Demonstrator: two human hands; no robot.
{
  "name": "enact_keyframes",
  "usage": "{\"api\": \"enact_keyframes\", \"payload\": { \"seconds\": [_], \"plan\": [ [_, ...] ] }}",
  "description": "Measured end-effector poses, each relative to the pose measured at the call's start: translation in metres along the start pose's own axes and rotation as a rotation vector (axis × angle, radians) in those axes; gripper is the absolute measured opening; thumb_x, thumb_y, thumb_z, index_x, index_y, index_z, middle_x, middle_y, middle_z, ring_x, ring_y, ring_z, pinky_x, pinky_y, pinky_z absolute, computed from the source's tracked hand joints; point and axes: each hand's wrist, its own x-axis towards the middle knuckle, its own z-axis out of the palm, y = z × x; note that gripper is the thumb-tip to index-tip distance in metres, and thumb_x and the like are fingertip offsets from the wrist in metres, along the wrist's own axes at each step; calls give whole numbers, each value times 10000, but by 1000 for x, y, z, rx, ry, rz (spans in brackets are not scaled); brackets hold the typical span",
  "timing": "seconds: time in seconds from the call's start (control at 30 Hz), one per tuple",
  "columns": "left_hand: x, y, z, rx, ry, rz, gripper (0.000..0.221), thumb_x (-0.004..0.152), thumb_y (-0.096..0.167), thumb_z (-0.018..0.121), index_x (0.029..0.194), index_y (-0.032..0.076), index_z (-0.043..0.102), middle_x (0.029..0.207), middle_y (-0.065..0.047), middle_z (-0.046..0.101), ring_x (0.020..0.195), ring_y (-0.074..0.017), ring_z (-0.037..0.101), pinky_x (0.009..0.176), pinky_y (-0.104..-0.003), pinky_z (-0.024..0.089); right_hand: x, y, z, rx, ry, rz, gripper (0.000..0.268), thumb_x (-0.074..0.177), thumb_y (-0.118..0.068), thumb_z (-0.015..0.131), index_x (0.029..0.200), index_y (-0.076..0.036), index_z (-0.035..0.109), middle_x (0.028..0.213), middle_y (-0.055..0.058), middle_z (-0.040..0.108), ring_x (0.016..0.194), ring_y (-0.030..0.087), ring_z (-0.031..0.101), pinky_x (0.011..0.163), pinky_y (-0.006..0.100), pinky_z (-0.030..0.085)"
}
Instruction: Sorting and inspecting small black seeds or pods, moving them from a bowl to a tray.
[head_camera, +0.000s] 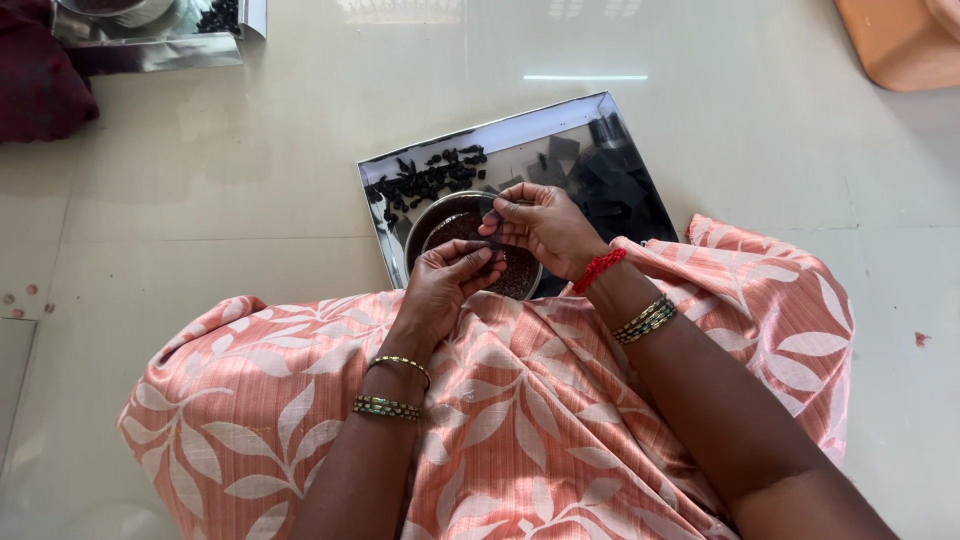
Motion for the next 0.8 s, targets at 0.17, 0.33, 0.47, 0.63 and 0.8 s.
{"api": "enact_keyframes", "payload": {
  "seconds": [0.17,0.33,0.47,0.63,0.8],
  "plan": [
    [2,-3,-2,35,1,17,133,962,44,704,1069,-35,712,996,-123,749,908,-204,753,832,-320,640,6,8,-8,9,44,6,98,1000,-95,654,1039,-5,649,924,115,720,849,200,733,770,319,622],
    [0,-1,0,90,4,15,136,953,58,709,1061,-24,717,988,-140,758,885,-199,749,808,-314,638,8,10,-12,10,72,17,93,996,-89,650,1026,-1,651,914,107,715,831,192,726,770,321,621],
    [-5,2,8,108,25,-15,176,961,83,694,1091,-37,687,984,-149,762,861,-202,752,780,-321,642,6,-2,-15,-133,98,-8,89,1002,-89,646,1036,-7,645,911,120,718,816,200,734,752,330,629],
    [-8,3,19,249,123,-115,253,949,147,674,1171,36,625,1013,-85,747,806,-152,737,725,-332,641,19,-27,-61,-800,381,-152,132,986,-63,607,1093,5,644,941,132,746,823,203,779,723,340,674],
    [-3,-13,7,915,-251,-187,242,962,196,681,1063,-13,751,929,-100,795,745,-118,692,707,-277,587,25,-29,-99,-1622,788,-622,325,720,-139,846,978,24,736,1043,245,709,880,442,703,691,614,541]
  ]
}}
